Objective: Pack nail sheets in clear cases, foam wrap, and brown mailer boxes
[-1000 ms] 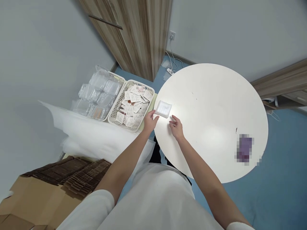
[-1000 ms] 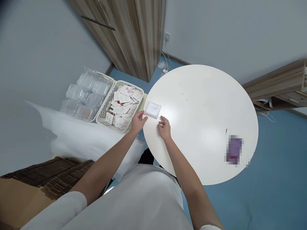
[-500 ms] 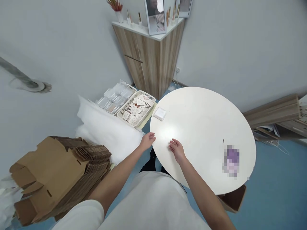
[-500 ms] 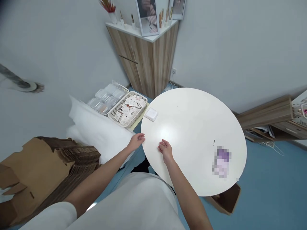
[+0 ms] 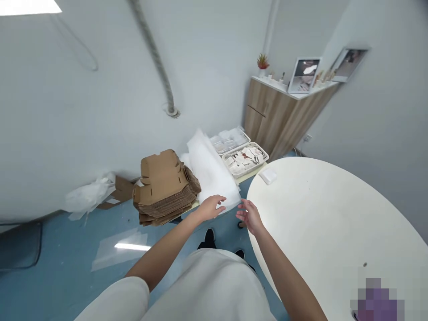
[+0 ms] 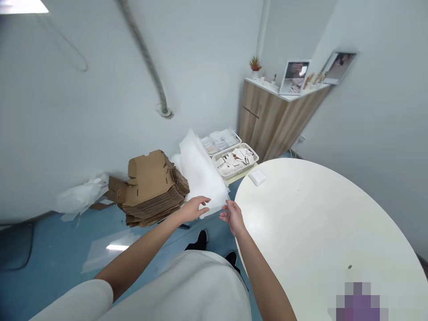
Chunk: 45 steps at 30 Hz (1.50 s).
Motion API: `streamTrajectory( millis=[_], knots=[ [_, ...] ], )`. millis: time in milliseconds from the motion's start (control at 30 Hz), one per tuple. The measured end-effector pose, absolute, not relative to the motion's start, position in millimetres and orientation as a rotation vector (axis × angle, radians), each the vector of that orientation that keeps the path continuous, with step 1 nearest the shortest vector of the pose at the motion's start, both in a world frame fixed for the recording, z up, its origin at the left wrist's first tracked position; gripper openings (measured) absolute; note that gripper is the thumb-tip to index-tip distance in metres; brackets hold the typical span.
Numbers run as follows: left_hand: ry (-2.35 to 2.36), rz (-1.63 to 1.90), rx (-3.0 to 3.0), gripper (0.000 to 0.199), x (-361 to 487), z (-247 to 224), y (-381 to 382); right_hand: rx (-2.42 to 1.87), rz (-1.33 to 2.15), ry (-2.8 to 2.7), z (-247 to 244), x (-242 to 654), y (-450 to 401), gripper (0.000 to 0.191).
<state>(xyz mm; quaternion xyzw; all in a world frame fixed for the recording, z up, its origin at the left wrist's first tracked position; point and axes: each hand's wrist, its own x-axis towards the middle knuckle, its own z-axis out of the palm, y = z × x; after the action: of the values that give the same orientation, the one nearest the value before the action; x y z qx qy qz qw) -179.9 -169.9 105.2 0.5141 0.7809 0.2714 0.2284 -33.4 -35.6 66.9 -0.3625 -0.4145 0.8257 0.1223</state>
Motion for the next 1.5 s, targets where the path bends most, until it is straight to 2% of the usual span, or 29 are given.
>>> streamTrajectory(
  millis=[167, 400, 500, 600, 800, 900, 1000, 1100, 1233, 1300, 1433, 1500],
  knots=[
    [2.486, 0.797, 1.245, 0.038, -232.7, 128.3, -230.6, -0.747, 2.102, -2.057, 92.2, -96.0, -63.0, 0.043],
    [2.77, 0.378, 0.795, 0.054, -312.4, 128.1, -319.9, -0.327, 1.287, -2.717, 114.4, -206.5, -113.6, 0.054],
    [2.799, 0.237, 0.669, 0.058, -332.5, 117.4, -344.0, -0.27, 0.813, -2.888, 120.1, -248.4, -138.3, 0.049],
    [2.789, 0.251, 0.651, 0.062, -342.6, 109.1, -360.7, -0.336, 0.432, -3.051, 119.1, -280.3, -155.7, 0.044],
    [2.689, 0.409, 0.708, 0.062, -350.5, 109.9, -376.6, -0.579, 0.082, -3.237, 110.3, -305.2, -156.6, 0.02],
    [2.673, 0.399, 0.727, 0.064, -348.6, 111.9, -372.3, -0.614, 0.116, -3.243, 111.2, -305.7, -148.8, 0.016],
    [2.589, 0.395, 0.778, 0.067, -344.0, 111.8, -362.9, -0.668, 0.346, -3.178, 116.4, -305.4, -141.0, 0.011],
    [2.505, 0.452, 0.826, 0.069, -340.3, 110.5, -353.7, -0.687, 0.832, -3.032, 122.6, -306.0, -133.2, 0.007],
    [2.487, 0.56, 0.918, 0.071, -339.0, 109.9, -347.6, -0.924, 1.57, -2.571, 128.2, -306.8, -124.8, 0.009],
    [2.491, 0.626, 0.992, 0.065, -339.0, 111.2, -347.6, -1.018, 1.817, -2.34, 129.5, -305.9, -122.6, 0.011],
    [2.434, 0.72, 1.172, 0.036, -337.0, 114.6, -350.1, -1.097, 2.06, -2.083, 131.2, -299.3, -121.3, 0.015],
    [2.453, 0.729, 1.193, 0.032, -334.9, 114.7, -350.3, -1.057, 2.184, -1.996, 133.8, -294.9, -120.6, 0.018]
  ],
)
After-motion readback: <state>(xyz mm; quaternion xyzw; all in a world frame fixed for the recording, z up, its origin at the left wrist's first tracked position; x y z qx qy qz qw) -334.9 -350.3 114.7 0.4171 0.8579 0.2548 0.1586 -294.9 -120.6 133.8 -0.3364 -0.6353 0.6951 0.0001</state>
